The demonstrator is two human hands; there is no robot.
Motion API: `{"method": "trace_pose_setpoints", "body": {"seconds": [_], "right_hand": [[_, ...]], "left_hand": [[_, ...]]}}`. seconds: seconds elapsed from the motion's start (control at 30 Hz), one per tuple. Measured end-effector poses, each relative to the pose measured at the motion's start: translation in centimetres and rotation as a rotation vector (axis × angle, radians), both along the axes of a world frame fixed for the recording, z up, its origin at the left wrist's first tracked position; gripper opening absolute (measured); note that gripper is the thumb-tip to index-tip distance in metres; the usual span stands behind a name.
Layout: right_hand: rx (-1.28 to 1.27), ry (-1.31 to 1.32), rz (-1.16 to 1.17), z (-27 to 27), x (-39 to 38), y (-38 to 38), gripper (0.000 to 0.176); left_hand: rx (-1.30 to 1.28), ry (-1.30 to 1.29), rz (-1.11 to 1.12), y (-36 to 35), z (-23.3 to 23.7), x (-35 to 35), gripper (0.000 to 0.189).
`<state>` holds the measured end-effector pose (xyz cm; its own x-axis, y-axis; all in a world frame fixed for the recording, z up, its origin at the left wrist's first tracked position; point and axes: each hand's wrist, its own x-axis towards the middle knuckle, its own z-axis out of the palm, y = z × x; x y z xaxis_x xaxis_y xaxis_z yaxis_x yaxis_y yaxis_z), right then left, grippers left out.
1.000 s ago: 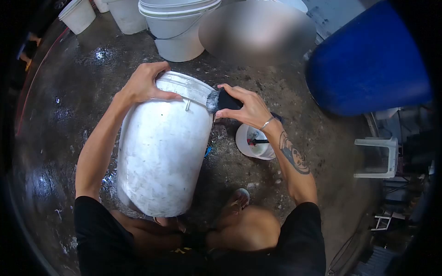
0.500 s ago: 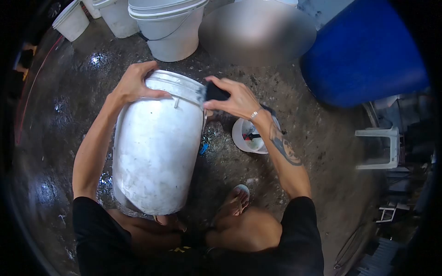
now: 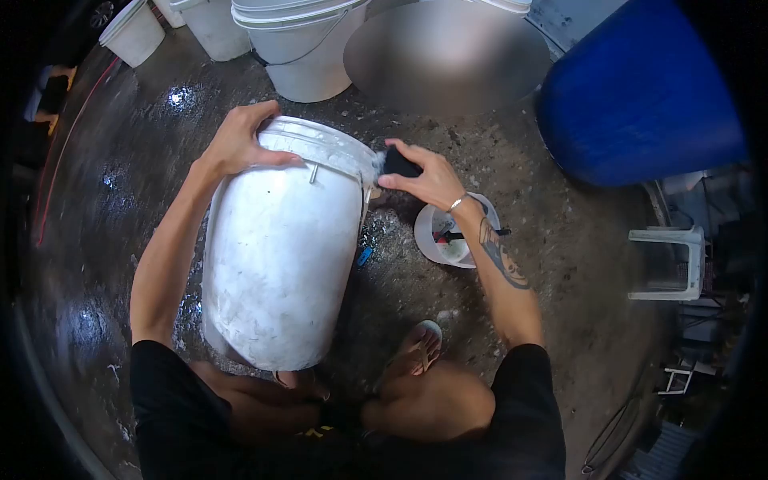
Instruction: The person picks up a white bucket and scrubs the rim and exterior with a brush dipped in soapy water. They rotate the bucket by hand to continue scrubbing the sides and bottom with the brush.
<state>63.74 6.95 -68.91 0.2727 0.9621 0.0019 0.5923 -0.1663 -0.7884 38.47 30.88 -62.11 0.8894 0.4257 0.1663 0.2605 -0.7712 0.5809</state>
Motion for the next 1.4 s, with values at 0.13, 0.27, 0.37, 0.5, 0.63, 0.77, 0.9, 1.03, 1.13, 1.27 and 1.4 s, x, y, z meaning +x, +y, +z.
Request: {"method": "trace_pose_setpoints", "body": {"seconds": [0.13, 0.27, 0.37, 0.5, 0.63, 0.77, 0.9, 1.03, 1.13, 1.27, 1.4], "right_hand": [[0.082, -0.098, 0.123, 8.3, -3.7, 4.3, 0.075], [0.071, -0.410, 0.198, 10.7, -5.3, 6.2, 0.082], [-0.078, -0.296, 0.154, 9.0, -2.2, 2.9, 0.081], [-0.233, -0.532, 0.080, 8.1, -0.7, 0.7, 0.079], [0.054, -0.429, 0.063, 9.9, -4.1, 3.3, 0.080], [0.020, -0.444, 0.025, 6.9, -1.0, 1.3, 0.082], [-0.105, -0.550, -0.048, 5.5, -0.9, 0.3, 0.084], [0.137, -0.361, -0.070, 8.3, -4.7, 2.8, 0.073], [0.160, -0.424, -0.115, 5.4, -2.7, 0.3, 0.072], [0.186, -0.478, -0.185, 3.8, -2.4, -0.9, 0.074], [0.258, -0.472, -0.154, 7.4, -6.0, 2.7, 0.073]], "left_hand": [[0.083, -0.006, -0.036, -1.6, 0.4, 1.5, 0.073], [0.141, -0.026, -0.138, -3.2, 0.4, 3.3, 0.079], [0.173, 0.056, -0.119, -3.3, 1.1, 3.0, 0.081], [0.201, 0.057, -0.137, -4.2, 0.8, 4.6, 0.079], [0.192, 0.055, -0.223, -5.2, 1.1, 5.4, 0.079], [0.215, 0.020, -0.158, -4.4, 1.1, 4.0, 0.079], [0.228, 0.043, -0.154, -4.2, 1.0, 4.3, 0.079], [0.215, 0.050, -0.169, -4.3, 0.6, 4.2, 0.080], [0.219, 0.022, -0.155, -3.9, 0.9, 3.9, 0.080], [0.231, 0.027, -0.146, -4.1, 0.9, 4.4, 0.080], [0.229, 0.023, -0.178, -4.5, 0.8, 5.0, 0.080]]}}
